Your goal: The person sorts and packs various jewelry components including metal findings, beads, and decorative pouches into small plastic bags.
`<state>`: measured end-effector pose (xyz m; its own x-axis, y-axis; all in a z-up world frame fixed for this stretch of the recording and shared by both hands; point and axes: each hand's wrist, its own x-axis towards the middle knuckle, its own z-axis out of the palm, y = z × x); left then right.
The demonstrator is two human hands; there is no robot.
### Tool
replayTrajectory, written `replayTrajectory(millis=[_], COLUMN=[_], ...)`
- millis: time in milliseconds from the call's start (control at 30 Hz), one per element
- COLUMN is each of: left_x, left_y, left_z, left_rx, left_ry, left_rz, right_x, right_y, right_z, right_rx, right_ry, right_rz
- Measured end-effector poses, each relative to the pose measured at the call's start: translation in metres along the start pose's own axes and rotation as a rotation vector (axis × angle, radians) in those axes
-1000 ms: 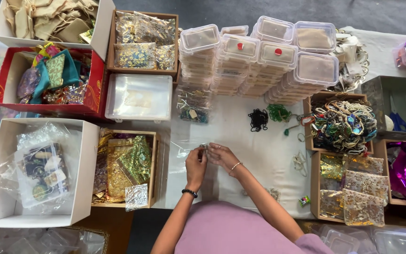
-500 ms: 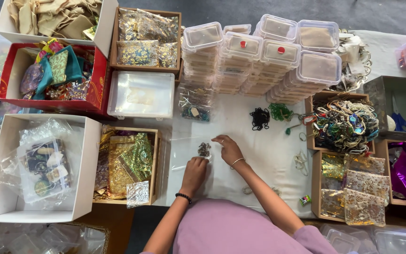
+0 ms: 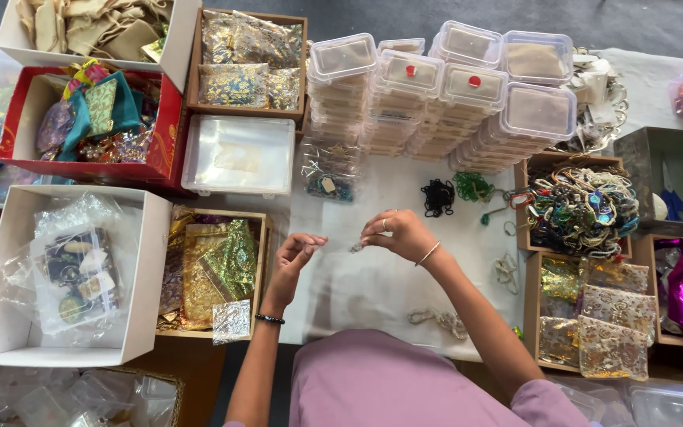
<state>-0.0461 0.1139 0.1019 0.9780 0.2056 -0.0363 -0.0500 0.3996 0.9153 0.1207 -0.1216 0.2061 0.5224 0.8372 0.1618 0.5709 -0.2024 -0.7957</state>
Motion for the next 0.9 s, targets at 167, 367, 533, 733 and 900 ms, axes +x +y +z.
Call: replayTrajectory(millis=[167, 367, 533, 733, 900], left_x=[0.012, 0.025, 0.037, 0.051, 0.07], left_y=[0.003, -0.04, -0.066, -0.033, -0.033], left_z=[0.026, 0.055, 0.06, 0.062, 0.07], left_rx=[0.137, 0.186, 0.21, 0.487, 0.771], left_ry=[-0.133, -0.142, -0.054, 0.122, 0.221], left_rz=[-0.02, -0.209, -0.1, 0.047, 0.193], right_x=[0.006, 0.011, -0.016, -0.163, -0.239], right_y=[-0.04, -0.071, -0.044, 0.18, 0.163], right_z=[-0.029, -0.05, -0.062, -0.034, -0.019], right_rx=[-0.235, -0.367, -0.194, -0.703, -0.618], right_ry=[0.006, 0.032, 0.259, 0.223, 0.218], right_rz=[0.028, -0.003, 0.058, 0.59, 1.166])
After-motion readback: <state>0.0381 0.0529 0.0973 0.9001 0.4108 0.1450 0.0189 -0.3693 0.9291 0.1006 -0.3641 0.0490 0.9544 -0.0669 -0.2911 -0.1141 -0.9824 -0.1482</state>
